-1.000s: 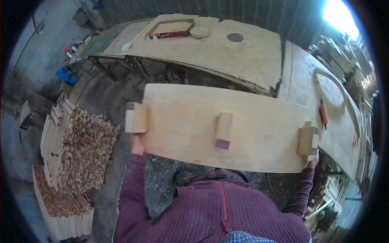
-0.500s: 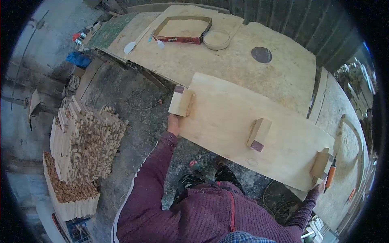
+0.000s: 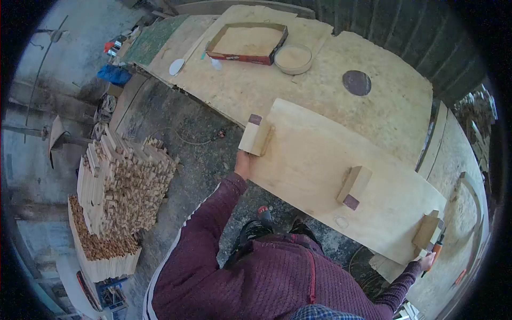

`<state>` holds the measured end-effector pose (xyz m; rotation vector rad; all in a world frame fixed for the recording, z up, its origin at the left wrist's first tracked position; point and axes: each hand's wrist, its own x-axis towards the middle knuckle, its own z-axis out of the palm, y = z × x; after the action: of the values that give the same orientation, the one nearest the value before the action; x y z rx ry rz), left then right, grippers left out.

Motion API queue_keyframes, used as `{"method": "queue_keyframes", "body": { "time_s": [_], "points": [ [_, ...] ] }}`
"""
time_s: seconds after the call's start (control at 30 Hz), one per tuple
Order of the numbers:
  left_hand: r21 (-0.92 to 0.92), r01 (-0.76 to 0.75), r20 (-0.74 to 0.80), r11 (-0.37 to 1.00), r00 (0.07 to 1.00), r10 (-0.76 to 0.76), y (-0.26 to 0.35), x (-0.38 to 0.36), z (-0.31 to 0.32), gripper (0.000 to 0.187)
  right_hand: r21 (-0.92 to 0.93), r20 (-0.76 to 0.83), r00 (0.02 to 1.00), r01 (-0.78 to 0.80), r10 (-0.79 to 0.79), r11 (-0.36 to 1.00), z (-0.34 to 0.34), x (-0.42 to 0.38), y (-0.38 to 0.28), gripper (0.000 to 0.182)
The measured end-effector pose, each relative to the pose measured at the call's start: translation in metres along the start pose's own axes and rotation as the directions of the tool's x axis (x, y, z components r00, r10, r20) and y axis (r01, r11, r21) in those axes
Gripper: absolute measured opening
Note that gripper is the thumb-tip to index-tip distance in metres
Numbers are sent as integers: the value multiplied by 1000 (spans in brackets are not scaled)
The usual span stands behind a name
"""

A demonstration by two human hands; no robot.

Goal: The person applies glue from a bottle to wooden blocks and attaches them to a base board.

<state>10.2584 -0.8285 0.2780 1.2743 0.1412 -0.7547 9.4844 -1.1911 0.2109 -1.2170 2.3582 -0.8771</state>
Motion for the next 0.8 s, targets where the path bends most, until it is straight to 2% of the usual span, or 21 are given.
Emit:
{"method": "queue_keyframes", "body": {
  "time_s": [0.07, 0.1, 0.13, 0.17, 0.2, 0.23, 0.27, 0.3, 0.33, 0.37, 0.4, 0.43, 0.47, 0.5, 0.57, 0.63, 0.67, 0.7, 0.73, 0.77, 0.8],
  "points": [
    [5, 13, 27, 1000, 1000, -14, -12, 15, -16, 46, -333, -80, 997, -21, -6, 943, -12, -29, -40, 42],
    [0, 11, 23, 1000, 1000, -11, -13, 16, -17, 46, -333, -77, 997, -14, -12, 943, -21, -48, -68, 42],
    [50, -30, 22, 998, 999, 29, -14, 16, -18, 46, -677, -169, 940, 108, -298, 728, -30, -66, -93, 41],
    [100, -69, 23, 993, 997, 67, -15, 14, -22, 47, -918, -137, 808, 113, -573, 379, -34, -77, -107, 40],
    [94, -67, 19, 993, 998, 65, -12, 16, -27, 47, -894, -167, 699, 191, -695, 407, -34, -51, -87, 39],
    [97, 14, 54, 995, 998, -19, -10, 18, -31, 45, -895, -166, 695, 191, -700, 402, -38, -27, -72, 39],
    [103, 94, 91, 990, 990, -104, -7, 19, -37, 44, -867, -183, 597, 277, -781, 415, -43, -15, -66, 37],
    [98, 97, 93, 990, 990, -106, 5, 21, -38, 44, -834, -208, 490, 363, -847, 415, -44, -15, -68, 47],
    [263, 163, 56, 951, 981, -184, 28, 24, -37, 41, -837, -211, 487, 359, -848, 414, -44, -21, -71, 47],
    [421, 227, 8, 878, 967, -254, 48, 34, -41, 37, -810, -197, 428, 436, -882, 393, -46, -37, -79, 47],
    [583, -6, 18, 812, 1000, -5, 56, 54, -61, 33, -780, -186, 368, 508, -911, 365, -52, -57, -79, 46],
    [716, -219, 77, 663, 969, 236, 70, 88, -82, 30, -787, -187, 372, 497, -909, 365, -53, -78, -84, 46],
    [782, -308, 84, 542, 914, 398, 93, 124, -100, 29, -545, -281, 496, 623, -822, 561, -57, -103, -87, 43],
    [773, -386, 109, 504, 863, 494, 121, 156, -110, 35, -244, -325, 627, 668, -708, 703, -62, -132, -91, 40],
    [795, -473, 111, 379, 729, 676, 176, 211, -107, 47, -341, -345, 621, 615, -704, 711, -70, -217, -115, 35],
    [810, -537, 182, 236, 613, 769, 206, 282, -116, 59, -432, -226, 652, 600, -724, 674, -86, -280, -106, 30],
    [801, -547, 197, 245, 626, 754, 211, 318, -120, 59, -446, -228, 675, 569, -702, 691, -94, -307, -91, 29],
    [765, -596, 198, 243, 577, 793, 213, 354, -123, 61, -551, -124, 680, 559, -723, 619, -102, -350, -100, 27],
    [727, -643, 193, 239, 526, 828, 213, 377, -124, 63, -486, -94, 603, 667, -792, 565, -109, -389, -101, 24],
    [714, -653, 205, 251, 538, 817, 219, 389, -119, 63, -414, -74, 515, 764, -854, 496, -110, -425, -105, 21],
    [747, -631, 245, 211, 555, 795, 226, 400, -113, 62, -459, -26, 578, 718, -815, 524, -113, -460, -115, 18]
  ]
}}
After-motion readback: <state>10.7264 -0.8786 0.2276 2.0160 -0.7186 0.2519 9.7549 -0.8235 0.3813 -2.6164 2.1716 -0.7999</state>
